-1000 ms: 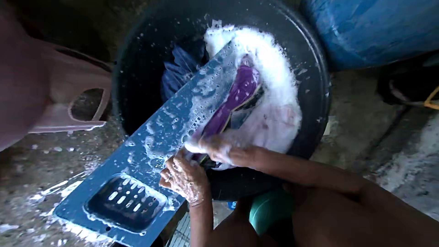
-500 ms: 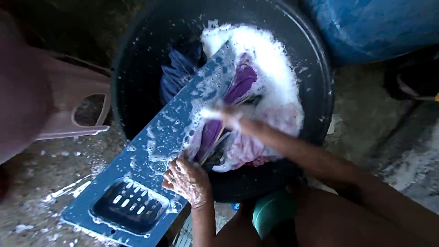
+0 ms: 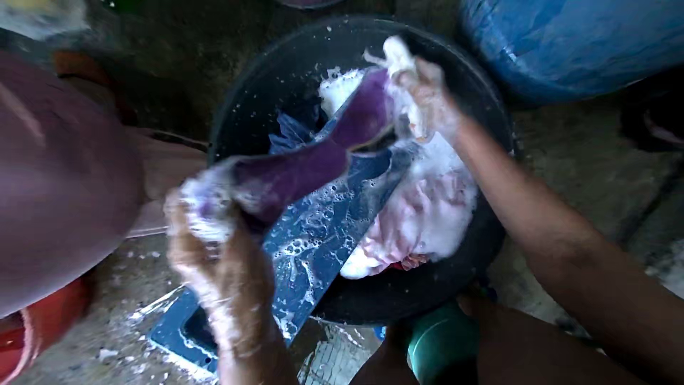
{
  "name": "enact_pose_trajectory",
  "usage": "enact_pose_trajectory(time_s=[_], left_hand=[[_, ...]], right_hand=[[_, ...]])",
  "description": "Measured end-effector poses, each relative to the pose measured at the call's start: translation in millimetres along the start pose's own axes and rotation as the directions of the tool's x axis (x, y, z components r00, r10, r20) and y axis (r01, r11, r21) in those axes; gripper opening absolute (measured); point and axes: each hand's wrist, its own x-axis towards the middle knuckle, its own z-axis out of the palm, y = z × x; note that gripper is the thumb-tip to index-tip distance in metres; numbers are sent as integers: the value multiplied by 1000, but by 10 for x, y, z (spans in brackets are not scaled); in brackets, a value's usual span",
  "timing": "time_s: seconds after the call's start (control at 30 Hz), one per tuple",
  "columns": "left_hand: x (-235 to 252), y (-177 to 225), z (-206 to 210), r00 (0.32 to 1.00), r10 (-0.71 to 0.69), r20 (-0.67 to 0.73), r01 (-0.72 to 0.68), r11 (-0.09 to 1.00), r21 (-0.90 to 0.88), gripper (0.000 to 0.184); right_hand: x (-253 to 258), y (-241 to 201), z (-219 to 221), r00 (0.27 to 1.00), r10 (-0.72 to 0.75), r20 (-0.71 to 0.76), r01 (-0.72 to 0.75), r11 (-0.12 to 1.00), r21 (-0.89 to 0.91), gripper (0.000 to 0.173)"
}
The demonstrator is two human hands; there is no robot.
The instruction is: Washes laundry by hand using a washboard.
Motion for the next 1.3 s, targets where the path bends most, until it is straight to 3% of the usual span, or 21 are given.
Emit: enact_pose_trajectory(time_s=[0.07, 0.13, 0.17, 0.23, 0.33, 0.4, 0.47, 0.5, 0.53, 0.6, 0.7, 0.77, 0.87, 0.9, 1.0, 1.07, 1.13, 1.17, 1.23, 1.27, 1.3], left_hand=[[57, 150, -104, 995, 95, 11, -95, 993, 69, 33], [-61, 123, -165, 983, 153, 101, -169, 969, 179, 21], [-175, 22, -179, 975, 155, 159, -191, 952, 238, 16], [-492, -315, -162, 949, 161, 271, -268, 866, 422, 22], [-1042, -723, -35, 929, 32, 368, -307, 619, 723, 24], [-1346, -889, 35, 950, -11, 313, -261, 526, 810, 25], [-1473, -953, 48, 973, 11, 229, -207, 471, 858, 26], [-1508, -969, 34, 979, 19, 202, -187, 463, 867, 27], [-1518, -986, 37, 982, 22, 185, -174, 464, 869, 26], [-1519, -1008, 46, 984, 23, 174, -165, 464, 871, 26], [-1457, -1006, 80, 986, 34, 166, -162, 462, 872, 27], [-1452, -1013, 96, 987, 31, 160, -156, 464, 872, 27], [-1469, -1003, 58, 985, 1, 172, -151, 477, 866, 27], [-1451, -1001, 58, 984, 1, 181, -159, 482, 862, 28], [-1468, -999, 66, 985, -10, 175, -150, 467, 872, 25], [-1446, -1029, 83, 988, 23, 151, -144, 462, 875, 25], [-1439, -1044, 126, 990, 38, 139, -140, 475, 869, 27], [-1458, -1048, 130, 990, 37, 136, -137, 477, 868, 28], [-1464, -1058, 112, 989, 39, 140, -142, 476, 868, 28], [-1469, -1053, 96, 988, 29, 154, -149, 473, 868, 28], [-1475, -1051, 90, 986, 20, 166, -156, 465, 871, 27]], right_hand=[[-122, -285, -218, 999, -21, -29, 25, 987, 156, 42], [-203, -388, -430, 999, -32, -5, 33, 992, 120, 42], [-230, -359, -487, 1000, -23, 13, 23, 999, 44, 42], [-335, -262, -466, 1000, 25, -12, -27, 986, -163, 47], [-878, -297, 167, 996, 3, -88, -41, 902, -431, 48], [-1555, -264, 773, 974, -98, 205, 192, 837, -512, 42], [-1957, 29, 1210, 822, -217, 526, 489, 742, -458, 41], [-1961, 206, 1248, 782, -214, 585, 528, 727, -439, 41], [-1816, 356, 1189, 816, -148, 559, 459, 753, -471, 38], [-1228, 499, 859, 938, -60, 341, 279, 713, -643, 38], [-766, 391, 490, 985, -2, 171, 130, 656, -743, 49], [-1227, 177, 743, 967, -52, 249, 202, 749, -631, 39], [-2018, 120, 1234, 785, -107, 611, 377, 865, -332, 29], [-1975, 226, 1212, 769, -65, 636, 317, 903, -290, 29], [-1261, 522, 808, 947, -35, 320, 196, 851, -488, 35], [-793, 526, 446, 978, -31, 207, 168, 702, -692, 45], [-932, 332, 548, 984, -46, 170, 155, 686, -711, 44], [-1252, 202, 764, 977, -27, 212, 162, 740, -653, 37], [-1851, 60, 1237, 887, 71, 457, 189, 846, -498, 30], [-1931, 182, 1299, 816, 0, 578, 316, 836, -448, 31], [-1877, 472, 1282, 807, -144, 573, 421, 821, -386, 31]])
